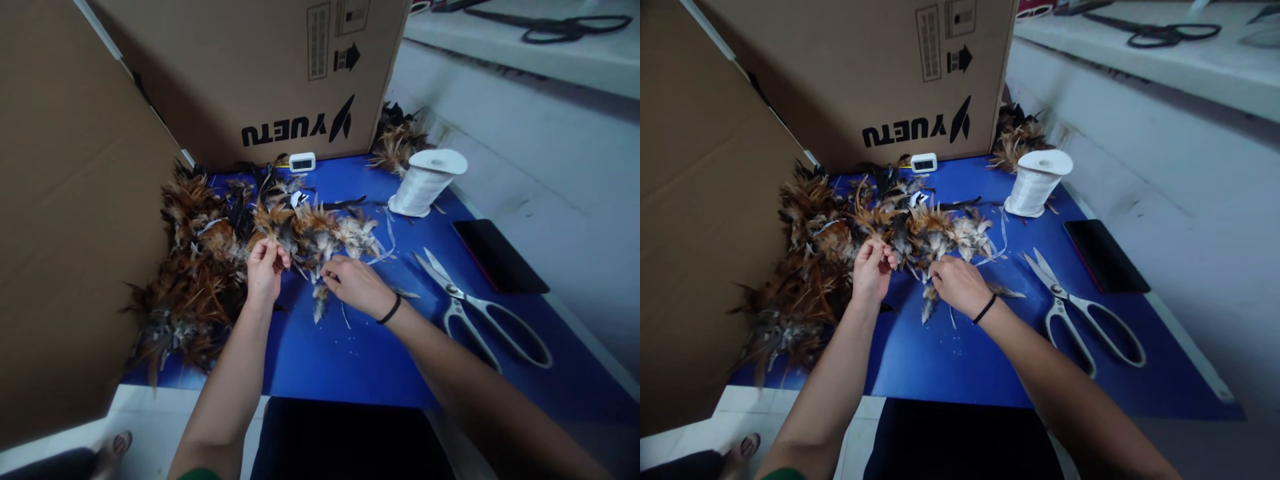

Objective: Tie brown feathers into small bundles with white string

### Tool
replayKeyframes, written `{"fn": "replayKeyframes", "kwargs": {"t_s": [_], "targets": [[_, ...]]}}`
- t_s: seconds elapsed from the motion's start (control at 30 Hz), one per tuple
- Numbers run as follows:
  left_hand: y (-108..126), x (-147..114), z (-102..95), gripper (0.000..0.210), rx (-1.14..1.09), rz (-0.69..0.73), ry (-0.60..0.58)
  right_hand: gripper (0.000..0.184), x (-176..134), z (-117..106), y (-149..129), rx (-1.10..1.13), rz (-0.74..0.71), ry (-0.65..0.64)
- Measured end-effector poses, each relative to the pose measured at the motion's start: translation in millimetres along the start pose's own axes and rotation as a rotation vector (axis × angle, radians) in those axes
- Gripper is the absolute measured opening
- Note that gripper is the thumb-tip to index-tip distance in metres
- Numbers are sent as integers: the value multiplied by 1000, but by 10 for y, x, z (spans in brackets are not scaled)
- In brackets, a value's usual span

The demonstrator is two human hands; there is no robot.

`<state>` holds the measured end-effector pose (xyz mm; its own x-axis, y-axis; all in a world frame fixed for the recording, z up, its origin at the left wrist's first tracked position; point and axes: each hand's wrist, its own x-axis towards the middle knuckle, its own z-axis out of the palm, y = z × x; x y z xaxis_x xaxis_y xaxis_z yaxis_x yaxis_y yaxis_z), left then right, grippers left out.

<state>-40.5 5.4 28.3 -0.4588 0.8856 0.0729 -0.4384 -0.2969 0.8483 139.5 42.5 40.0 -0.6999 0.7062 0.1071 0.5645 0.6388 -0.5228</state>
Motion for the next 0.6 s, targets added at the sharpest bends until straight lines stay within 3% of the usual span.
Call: {"fn": "replayKeyframes", "kwargs": {"t_s": [0.23,0.37,0.47,0.6], "targets": [[7,-23,29,27,-4,-9,4,18,-145,46,-69,29,-234,-221],[-5,-39,46,25,0,-17,-33,15,-208,99,-47,74,-236,-183],[-20,-55,57,25,9,-24,-51,10,-191,35,-4,300,-134,-82],[-45,-85,84,24,35,-65,-74,11,-150,-119,83,811,157,-2]]}}
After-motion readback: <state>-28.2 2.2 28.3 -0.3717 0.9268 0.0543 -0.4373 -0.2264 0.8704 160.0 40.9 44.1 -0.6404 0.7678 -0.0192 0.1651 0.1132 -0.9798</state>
